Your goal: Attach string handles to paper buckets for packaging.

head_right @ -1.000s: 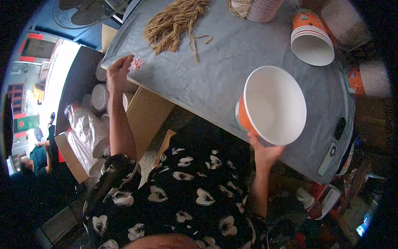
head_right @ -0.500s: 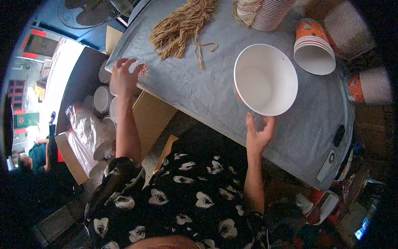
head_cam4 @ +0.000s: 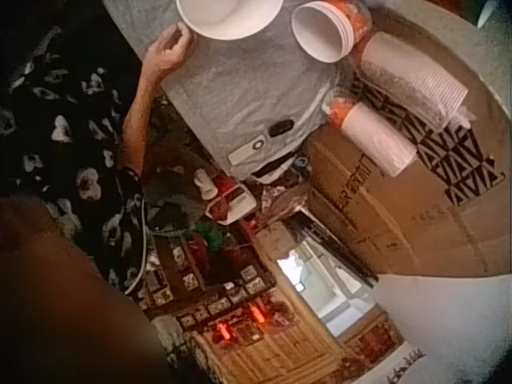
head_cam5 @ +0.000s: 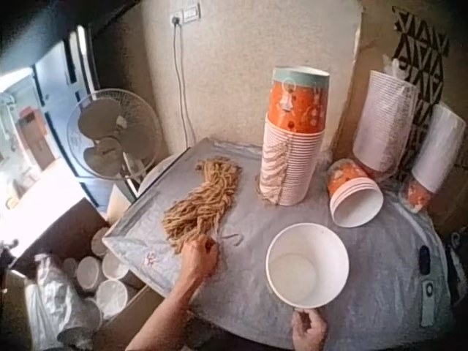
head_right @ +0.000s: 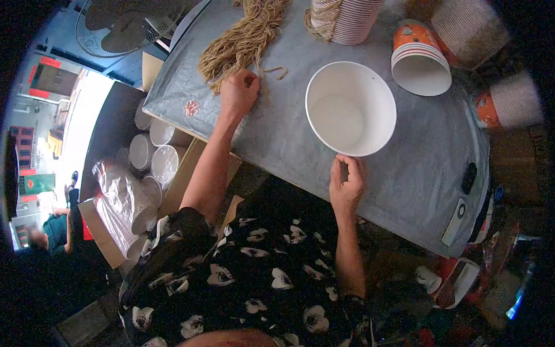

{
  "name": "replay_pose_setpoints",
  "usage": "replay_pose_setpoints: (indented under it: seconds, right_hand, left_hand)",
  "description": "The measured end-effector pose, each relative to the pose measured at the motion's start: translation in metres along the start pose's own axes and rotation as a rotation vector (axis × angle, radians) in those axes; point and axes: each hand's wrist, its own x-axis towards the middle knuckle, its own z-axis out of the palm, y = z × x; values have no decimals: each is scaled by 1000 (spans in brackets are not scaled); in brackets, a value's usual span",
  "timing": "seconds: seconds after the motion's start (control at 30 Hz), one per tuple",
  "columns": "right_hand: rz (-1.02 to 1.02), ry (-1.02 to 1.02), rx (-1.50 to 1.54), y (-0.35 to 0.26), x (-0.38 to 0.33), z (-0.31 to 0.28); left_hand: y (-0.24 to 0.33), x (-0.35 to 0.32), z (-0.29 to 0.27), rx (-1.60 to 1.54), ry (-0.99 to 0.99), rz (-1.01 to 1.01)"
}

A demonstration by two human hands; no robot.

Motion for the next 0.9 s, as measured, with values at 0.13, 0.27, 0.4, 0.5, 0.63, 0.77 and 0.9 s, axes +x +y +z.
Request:
replay_pose_setpoints:
  seconds: [0.13, 0.27, 0.4, 0.5, 0.63, 0.77, 0.9]
  right_hand:
    - [-49, -16, -58, 2, 0, -2]
    - [-27, -27, -8, -1, 0, -3]
    - [-51, -54, 114, 2, -6, -6]
    - [-74, -205, 244, -39, -1, -9]
    - [-163, -454, 353, -86, 13, -17]
    - [70, -688, 272, -81, 16, -30]
    - [37, -571, 315, -79, 14, -42]
  left_hand:
    - [-5, -5, -2, -28, -84, -16]
    - [-5, -16, -13, 6, -42, 59]
    - [28, -60, -46, -306, -214, -278]
    - [48, -113, -60, -502, -485, -253]
    - [104, -152, -81, -519, -790, 148]
    - [138, -133, -102, -694, -1057, -140]
    - [131, -124, -91, -898, -1074, -330]
